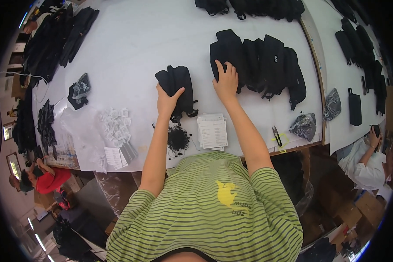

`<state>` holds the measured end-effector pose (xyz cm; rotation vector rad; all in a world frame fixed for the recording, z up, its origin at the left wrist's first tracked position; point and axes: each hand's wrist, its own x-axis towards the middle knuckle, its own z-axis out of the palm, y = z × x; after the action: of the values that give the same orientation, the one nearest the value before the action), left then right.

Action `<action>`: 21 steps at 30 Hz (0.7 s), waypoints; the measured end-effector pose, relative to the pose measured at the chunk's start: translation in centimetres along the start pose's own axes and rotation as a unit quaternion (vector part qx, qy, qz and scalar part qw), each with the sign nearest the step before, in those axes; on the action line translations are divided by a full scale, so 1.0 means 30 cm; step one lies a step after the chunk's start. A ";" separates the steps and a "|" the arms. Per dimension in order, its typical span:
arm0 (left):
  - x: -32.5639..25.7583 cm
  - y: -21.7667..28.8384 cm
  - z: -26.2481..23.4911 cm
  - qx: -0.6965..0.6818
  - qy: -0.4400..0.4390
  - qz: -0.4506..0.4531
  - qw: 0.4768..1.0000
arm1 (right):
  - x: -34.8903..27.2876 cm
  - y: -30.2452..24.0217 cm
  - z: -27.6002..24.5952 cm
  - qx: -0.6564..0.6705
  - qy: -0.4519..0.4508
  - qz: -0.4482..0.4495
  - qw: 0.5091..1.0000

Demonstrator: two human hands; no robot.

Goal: Sorting, trimming, and packing black fabric pouches at a workstation.

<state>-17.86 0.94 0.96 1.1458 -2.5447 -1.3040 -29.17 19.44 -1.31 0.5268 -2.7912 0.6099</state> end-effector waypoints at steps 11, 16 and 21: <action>0.002 -0.010 0.000 -0.021 -0.006 -0.006 1.000 | -0.084 -0.071 0.059 0.603 -0.145 0.309 0.721; -0.003 -0.004 0.008 -0.022 0.012 0.023 0.999 | -0.124 -0.038 0.123 0.530 -0.075 0.360 0.765; -0.002 -0.006 -0.006 -0.009 0.003 -0.003 1.000 | -0.103 0.001 0.048 0.692 -0.149 0.391 0.589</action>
<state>-17.63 0.79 0.96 1.1518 -2.5221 -1.3215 -26.59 19.75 -3.53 -0.5960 -1.9499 3.0946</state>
